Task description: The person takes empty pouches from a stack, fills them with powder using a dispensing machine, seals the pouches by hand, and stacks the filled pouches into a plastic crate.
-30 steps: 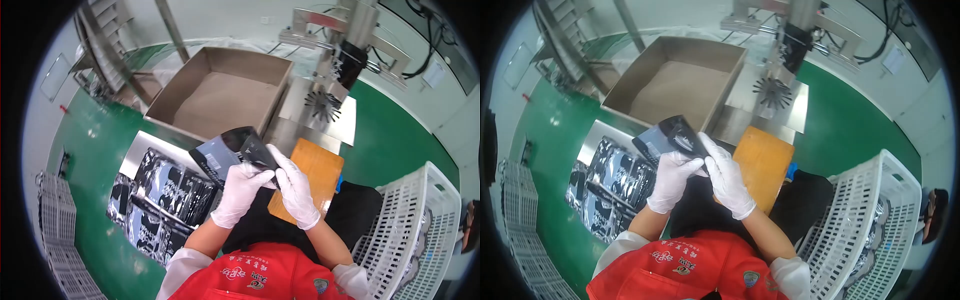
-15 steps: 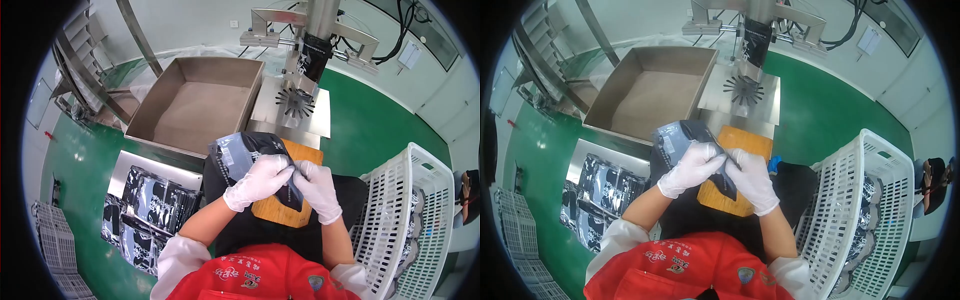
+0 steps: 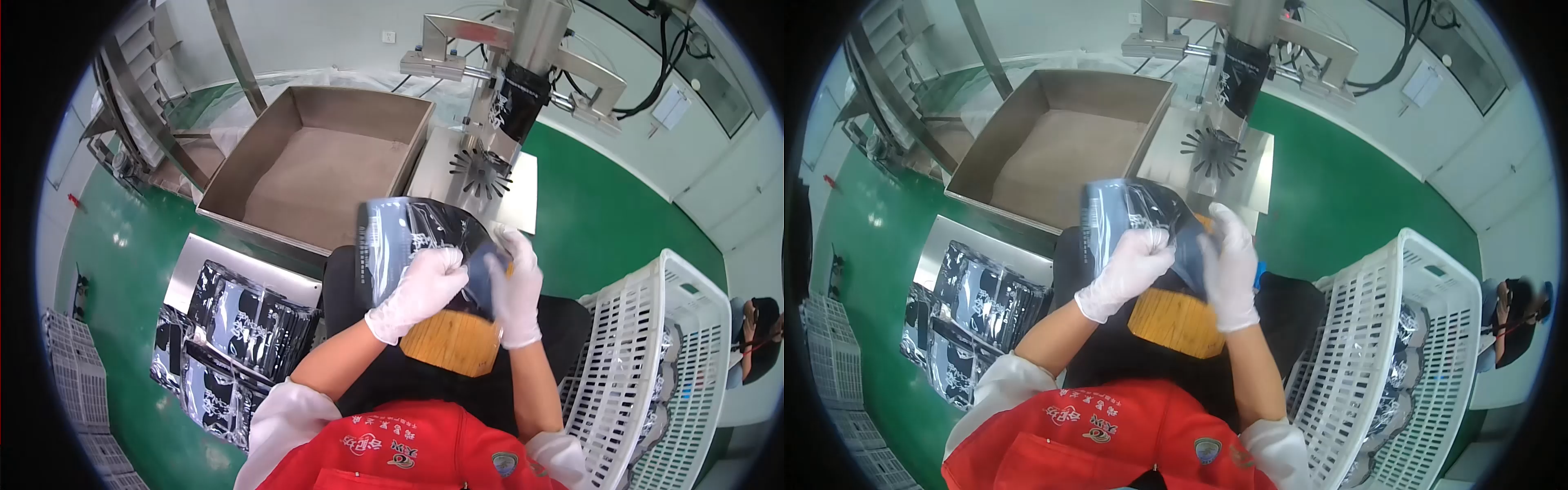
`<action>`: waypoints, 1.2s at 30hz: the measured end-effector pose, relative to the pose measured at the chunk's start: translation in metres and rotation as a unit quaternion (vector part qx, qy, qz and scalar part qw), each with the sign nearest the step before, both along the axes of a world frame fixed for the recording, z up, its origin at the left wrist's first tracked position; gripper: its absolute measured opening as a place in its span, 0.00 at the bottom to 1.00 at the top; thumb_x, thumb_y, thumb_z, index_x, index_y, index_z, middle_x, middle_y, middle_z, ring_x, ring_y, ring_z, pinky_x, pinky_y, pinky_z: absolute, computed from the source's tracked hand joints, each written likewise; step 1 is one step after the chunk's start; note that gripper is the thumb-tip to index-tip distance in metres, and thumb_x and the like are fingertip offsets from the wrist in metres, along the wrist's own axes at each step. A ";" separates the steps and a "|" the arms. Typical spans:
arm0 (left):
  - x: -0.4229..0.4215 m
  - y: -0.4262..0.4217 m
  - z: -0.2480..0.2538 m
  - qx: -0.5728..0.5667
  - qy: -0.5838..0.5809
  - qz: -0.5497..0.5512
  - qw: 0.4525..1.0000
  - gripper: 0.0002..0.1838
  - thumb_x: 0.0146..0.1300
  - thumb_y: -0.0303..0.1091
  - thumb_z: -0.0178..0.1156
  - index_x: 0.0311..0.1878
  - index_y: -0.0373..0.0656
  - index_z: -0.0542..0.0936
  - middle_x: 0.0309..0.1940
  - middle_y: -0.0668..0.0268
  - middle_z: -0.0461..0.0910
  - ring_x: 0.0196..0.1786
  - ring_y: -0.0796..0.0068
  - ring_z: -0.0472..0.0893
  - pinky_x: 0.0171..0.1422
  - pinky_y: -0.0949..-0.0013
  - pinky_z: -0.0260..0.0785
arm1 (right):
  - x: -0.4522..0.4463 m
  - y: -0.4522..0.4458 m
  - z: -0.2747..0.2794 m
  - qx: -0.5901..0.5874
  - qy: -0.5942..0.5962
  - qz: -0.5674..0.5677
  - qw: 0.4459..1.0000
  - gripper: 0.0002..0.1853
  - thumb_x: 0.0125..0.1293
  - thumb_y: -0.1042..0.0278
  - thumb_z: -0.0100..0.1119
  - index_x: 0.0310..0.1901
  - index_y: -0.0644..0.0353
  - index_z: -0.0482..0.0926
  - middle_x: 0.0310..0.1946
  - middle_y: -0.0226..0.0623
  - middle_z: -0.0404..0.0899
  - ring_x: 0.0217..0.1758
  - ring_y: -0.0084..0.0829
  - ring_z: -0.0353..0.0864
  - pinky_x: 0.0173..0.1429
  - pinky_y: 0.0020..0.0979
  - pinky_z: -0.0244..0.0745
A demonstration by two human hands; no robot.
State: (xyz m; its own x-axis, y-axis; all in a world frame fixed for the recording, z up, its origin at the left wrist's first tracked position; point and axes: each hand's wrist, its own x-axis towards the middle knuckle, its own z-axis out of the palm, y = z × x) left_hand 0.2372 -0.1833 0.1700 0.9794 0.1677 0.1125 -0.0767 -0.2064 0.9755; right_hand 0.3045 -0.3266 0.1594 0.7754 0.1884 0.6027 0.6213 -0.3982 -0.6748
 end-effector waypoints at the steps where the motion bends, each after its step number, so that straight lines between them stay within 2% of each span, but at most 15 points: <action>1: 0.003 0.001 0.003 -0.004 -0.004 0.004 1.000 0.10 0.56 0.26 0.55 0.22 0.32 0.68 0.15 0.62 0.61 0.23 0.82 0.62 0.27 0.65 0.60 | -0.014 0.001 0.026 -0.110 -0.199 -0.026 0.973 0.21 0.55 0.84 0.63 0.53 0.65 0.76 0.44 0.45 0.83 0.43 0.43 0.85 0.51 0.33 0.79; 3: 0.011 0.005 0.012 -0.062 0.030 -0.040 0.997 0.13 0.60 0.25 0.56 0.20 0.36 0.67 0.18 0.77 0.64 0.24 0.86 0.61 0.27 0.73 0.58 | -0.013 -0.015 0.013 -0.167 -0.281 0.166 0.930 0.23 0.54 0.79 0.64 0.54 0.64 0.77 0.50 0.49 0.80 0.45 0.46 0.83 0.50 0.36 0.80; 5: 0.016 0.010 0.012 0.047 -0.026 -0.097 0.994 0.09 0.60 0.25 0.55 0.23 0.36 0.71 0.16 0.69 0.64 0.24 0.83 0.64 0.29 0.72 0.61 | -0.021 -0.019 0.005 -0.173 -0.352 0.177 0.902 0.20 0.53 0.77 0.63 0.50 0.65 0.78 0.46 0.51 0.80 0.41 0.45 0.83 0.42 0.36 0.81; 7: 0.013 0.003 0.019 0.163 -0.096 -0.106 0.976 0.08 0.58 0.25 0.54 0.24 0.35 0.73 0.16 0.59 0.69 0.22 0.72 0.72 0.31 0.66 0.67 | -0.020 -0.020 -0.004 -0.422 -0.010 0.079 0.903 0.08 0.60 0.75 0.59 0.40 0.68 0.82 0.41 0.51 0.82 0.39 0.46 0.84 0.40 0.39 0.79; 8: 0.013 -0.006 0.017 0.278 -0.095 -0.130 0.947 0.07 0.57 0.26 0.54 0.24 0.35 0.75 0.18 0.56 0.72 0.23 0.64 0.76 0.32 0.62 0.70 | -0.007 -0.024 -0.013 -0.512 0.109 0.136 0.841 0.13 0.62 0.70 0.60 0.47 0.66 0.80 0.44 0.53 0.82 0.42 0.47 0.85 0.38 0.39 0.80; 9: 0.012 -0.018 0.013 0.389 -0.096 -0.152 0.904 0.07 0.57 0.27 0.54 0.25 0.35 0.76 0.20 0.52 0.76 0.25 0.56 0.81 0.34 0.58 0.73 | -0.015 -0.027 0.013 -0.184 0.318 0.235 0.900 0.15 0.65 0.73 0.56 0.54 0.64 0.76 0.44 0.48 0.81 0.42 0.36 0.85 0.40 0.38 0.82; 10: 0.006 -0.033 0.013 0.415 -0.155 -0.128 0.887 0.07 0.55 0.28 0.54 0.25 0.35 0.77 0.23 0.50 0.79 0.28 0.48 0.82 0.35 0.53 0.76 | -0.005 -0.038 -0.005 -0.186 0.313 0.233 0.902 0.15 0.65 0.73 0.56 0.54 0.64 0.76 0.44 0.48 0.81 0.42 0.36 0.85 0.40 0.38 0.82; 15: -0.040 -0.099 0.014 0.324 -0.251 -0.295 0.863 0.05 0.51 0.28 0.57 0.25 0.35 0.76 0.19 0.51 0.77 0.22 0.52 0.81 0.26 0.57 0.74 | 0.062 0.016 -0.120 0.102 0.192 0.339 0.915 0.17 0.69 0.61 0.58 0.53 0.63 0.70 0.47 0.39 0.75 0.52 0.38 0.74 0.58 0.34 0.71; 29: -0.075 -0.131 -0.013 0.294 -0.239 -0.268 0.886 0.06 0.49 0.29 0.57 0.25 0.35 0.77 0.17 0.52 0.76 0.22 0.54 0.81 0.26 0.55 0.74 | -0.007 0.008 -0.010 0.150 0.112 0.282 0.941 0.19 0.68 0.59 0.60 0.52 0.62 0.69 0.46 0.40 0.75 0.54 0.39 0.74 0.58 0.37 0.72; 31: -0.071 -0.128 0.004 0.284 -0.192 -0.328 0.880 0.06 0.52 0.29 0.56 0.26 0.37 0.77 0.16 0.53 0.75 0.21 0.54 0.81 0.26 0.58 0.74 | -0.005 0.009 -0.007 0.155 0.094 0.277 0.944 0.20 0.67 0.59 0.61 0.52 0.61 0.68 0.46 0.40 0.75 0.54 0.39 0.74 0.58 0.37 0.72; 32: -0.063 -0.117 0.014 0.255 -0.154 -0.458 0.838 0.07 0.57 0.30 0.55 0.27 0.38 0.77 0.18 0.54 0.75 0.23 0.55 0.80 0.27 0.59 0.74 | -0.005 0.008 -0.006 0.157 0.087 0.274 0.945 0.20 0.67 0.58 0.61 0.52 0.61 0.68 0.46 0.40 0.75 0.54 0.39 0.74 0.58 0.38 0.72; 33: -0.060 -0.099 0.036 0.281 -0.210 -0.375 0.858 0.08 0.58 0.32 0.55 0.28 0.38 0.76 0.20 0.55 0.75 0.24 0.55 0.80 0.27 0.57 0.72 | -0.006 0.008 -0.004 0.158 0.081 0.270 0.946 0.20 0.67 0.58 0.61 0.52 0.61 0.68 0.46 0.40 0.75 0.54 0.39 0.74 0.58 0.38 0.72; 34: -0.058 -0.076 0.058 0.304 -0.264 -0.289 0.868 0.09 0.60 0.33 0.54 0.28 0.38 0.76 0.22 0.56 0.75 0.25 0.55 0.79 0.26 0.56 0.71 | 0.002 0.006 -0.019 0.437 0.285 0.392 0.758 0.24 0.62 0.60 0.67 0.53 0.59 0.68 0.46 0.41 0.75 0.51 0.38 0.76 0.56 0.40 0.75; 35: -0.057 -0.052 0.065 0.374 -0.302 -0.065 0.874 0.06 0.61 0.30 0.56 0.30 0.38 0.76 0.27 0.56 0.75 0.30 0.56 0.79 0.32 0.57 0.72 | 0.001 -0.005 0.002 0.600 0.520 0.327 0.512 0.33 0.50 0.63 0.78 0.54 0.59 0.69 0.47 0.38 0.75 0.48 0.37 0.78 0.55 0.41 0.76; 36: -0.046 -0.026 0.086 0.228 -0.303 0.035 0.925 0.03 0.61 0.27 0.58 0.35 0.38 0.77 0.30 0.56 0.75 0.34 0.57 0.79 0.40 0.60 0.73 | -0.005 -0.017 0.016 0.449 0.392 0.367 0.714 0.37 0.45 0.65 0.81 0.55 0.59 0.69 0.47 0.37 0.75 0.47 0.36 0.79 0.54 0.40 0.77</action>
